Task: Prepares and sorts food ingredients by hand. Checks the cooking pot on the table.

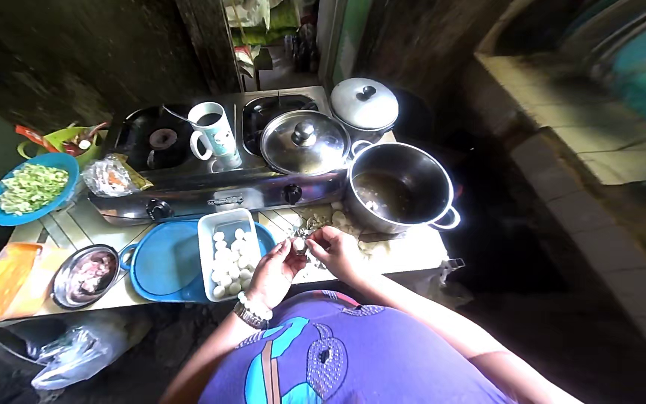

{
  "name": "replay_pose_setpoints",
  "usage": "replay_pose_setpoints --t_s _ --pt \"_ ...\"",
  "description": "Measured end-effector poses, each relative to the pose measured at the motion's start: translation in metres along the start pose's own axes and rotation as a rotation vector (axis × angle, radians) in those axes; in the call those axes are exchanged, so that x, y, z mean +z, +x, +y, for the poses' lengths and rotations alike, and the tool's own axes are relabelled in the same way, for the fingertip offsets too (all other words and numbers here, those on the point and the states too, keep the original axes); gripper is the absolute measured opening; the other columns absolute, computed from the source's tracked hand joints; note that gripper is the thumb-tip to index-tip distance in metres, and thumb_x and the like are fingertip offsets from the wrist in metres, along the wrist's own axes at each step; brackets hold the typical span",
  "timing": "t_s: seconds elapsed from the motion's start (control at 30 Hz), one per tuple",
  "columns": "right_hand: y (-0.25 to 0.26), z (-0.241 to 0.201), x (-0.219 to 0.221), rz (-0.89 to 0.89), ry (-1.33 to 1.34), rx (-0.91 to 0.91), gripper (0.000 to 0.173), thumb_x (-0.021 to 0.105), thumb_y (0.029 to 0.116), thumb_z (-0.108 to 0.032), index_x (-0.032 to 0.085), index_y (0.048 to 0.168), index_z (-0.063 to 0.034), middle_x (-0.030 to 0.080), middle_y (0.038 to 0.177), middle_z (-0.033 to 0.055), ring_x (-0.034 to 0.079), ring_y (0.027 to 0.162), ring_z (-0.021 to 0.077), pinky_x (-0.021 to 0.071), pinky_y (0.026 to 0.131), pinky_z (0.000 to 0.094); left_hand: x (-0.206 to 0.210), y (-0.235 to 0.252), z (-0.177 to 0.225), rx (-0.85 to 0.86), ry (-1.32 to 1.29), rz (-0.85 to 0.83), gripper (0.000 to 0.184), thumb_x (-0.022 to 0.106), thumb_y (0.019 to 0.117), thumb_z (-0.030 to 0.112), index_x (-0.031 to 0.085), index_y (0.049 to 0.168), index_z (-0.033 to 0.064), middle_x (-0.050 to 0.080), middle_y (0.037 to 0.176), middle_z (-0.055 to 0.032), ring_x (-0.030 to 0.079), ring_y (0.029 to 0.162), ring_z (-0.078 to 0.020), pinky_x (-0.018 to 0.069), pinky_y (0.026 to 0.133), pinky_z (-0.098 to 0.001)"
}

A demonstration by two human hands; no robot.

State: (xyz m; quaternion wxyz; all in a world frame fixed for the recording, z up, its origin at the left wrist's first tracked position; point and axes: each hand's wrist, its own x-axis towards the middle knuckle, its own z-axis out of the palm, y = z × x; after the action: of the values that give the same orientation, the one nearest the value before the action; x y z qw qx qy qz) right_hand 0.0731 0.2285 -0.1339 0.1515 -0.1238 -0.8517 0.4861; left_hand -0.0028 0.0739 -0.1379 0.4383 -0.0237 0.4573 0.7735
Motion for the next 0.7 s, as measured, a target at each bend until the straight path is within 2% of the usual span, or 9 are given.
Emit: replay_pose_setpoints --t_s 0.07,0.13,0.3,0.43,0.5,0.6,0.63,0.7 --pt "0.001 0.0 0.0 0.001 -0.003 0.0 0.021 0.063 0.0959 -0.016 0.072 0.095 0.0026 0.069 0.086 0.0096 0.061 0.073 0.0042 0.0494 0.069 0.0183 0.001 0.001 -0.001 0.018 0.015 -0.016 0.021 0.042 0.1072 0.006 0.059 0.118 0.0008 0.069 0.099 -0.0054 0.068 0.083 -0.0119 0.0581 0.081 -0.0268" --pt "0.0 0.001 -0.003 0.003 -0.009 -0.009 0.021 0.063 0.0959 -0.016 0.072 0.096 0.0025 0.069 0.087 0.0099 0.062 0.074 0.0046 0.0503 0.069 0.0183 0.001 0.001 0.0 0.017 0.041 -0.032 0.017 0.047 0.1042 0.003 0.059 0.116 0.0024 0.068 0.096 -0.0039 0.067 0.08 -0.0108 0.0574 0.076 -0.026" --pt "0.006 0.009 -0.013 0.023 -0.035 0.061 0.022 0.061 0.0974 -0.017 0.072 0.097 0.0023 0.068 0.087 0.0091 0.061 0.074 0.0047 0.0498 0.07 0.0196 -0.009 -0.002 0.004 -0.023 0.036 -0.101 0.028 0.038 0.1078 0.006 0.056 0.129 0.001 0.07 0.103 -0.0082 0.07 0.079 -0.013 0.0598 0.073 -0.0262" --pt "0.009 0.017 -0.013 0.033 -0.1 0.092 0.023 0.062 0.0978 -0.016 0.073 0.1 0.0033 0.07 0.09 0.0128 0.064 0.077 0.0106 0.0522 0.074 0.0243 -0.015 -0.003 0.001 -0.018 -0.024 -0.175 0.029 0.036 0.1063 0.003 0.058 0.126 0.0002 0.072 0.105 -0.009 0.072 0.084 -0.0146 0.0602 0.078 -0.0277" --pt "0.011 0.019 -0.013 0.011 -0.147 0.112 0.022 0.063 0.0971 -0.014 0.074 0.104 0.0042 0.072 0.095 0.0154 0.068 0.083 0.0162 0.0547 0.079 0.0291 -0.017 -0.003 0.0 -0.005 -0.055 -0.197 0.03 0.037 0.1053 0.002 0.059 0.125 0.0002 0.072 0.107 -0.0093 0.072 0.087 -0.0157 0.0601 0.082 -0.0291" --pt "0.012 0.018 -0.015 -0.09 -0.165 0.141 0.028 0.06 0.098 -0.011 0.07 0.12 0.0042 0.073 0.108 0.0174 0.07 0.097 0.0218 0.0549 0.091 0.0345 -0.019 -0.003 -0.002 0.046 -0.024 -0.189 0.028 0.048 0.0998 0.0 0.057 0.126 0.001 0.07 0.104 -0.0064 0.07 0.086 -0.0138 0.0595 0.084 -0.0289" --pt "0.01 0.016 -0.013 -0.086 -0.143 0.101 0.029 0.062 0.098 -0.013 0.071 0.12 0.0037 0.073 0.109 0.0174 0.071 0.098 0.0212 0.0555 0.092 0.0334 -0.018 -0.004 -0.002 0.07 0.01 -0.169 0.031 0.053 0.0961 -0.003 0.057 0.127 0.0007 0.069 0.101 -0.0049 0.069 0.085 -0.0126 0.0593 0.083 -0.0281" --pt "0.005 0.01 -0.008 -0.061 -0.057 -0.012 0.027 0.064 0.0988 -0.02 0.074 0.112 0.0015 0.074 0.104 0.0144 0.071 0.091 0.0146 0.0564 0.087 0.0271 -0.015 -0.006 -0.001 0.118 0.088 -0.109 0.038 0.057 0.0904 -0.009 0.056 0.127 -0.0005 0.069 0.1 -0.0035 0.068 0.082 -0.0105 0.0591 0.08 -0.0264"
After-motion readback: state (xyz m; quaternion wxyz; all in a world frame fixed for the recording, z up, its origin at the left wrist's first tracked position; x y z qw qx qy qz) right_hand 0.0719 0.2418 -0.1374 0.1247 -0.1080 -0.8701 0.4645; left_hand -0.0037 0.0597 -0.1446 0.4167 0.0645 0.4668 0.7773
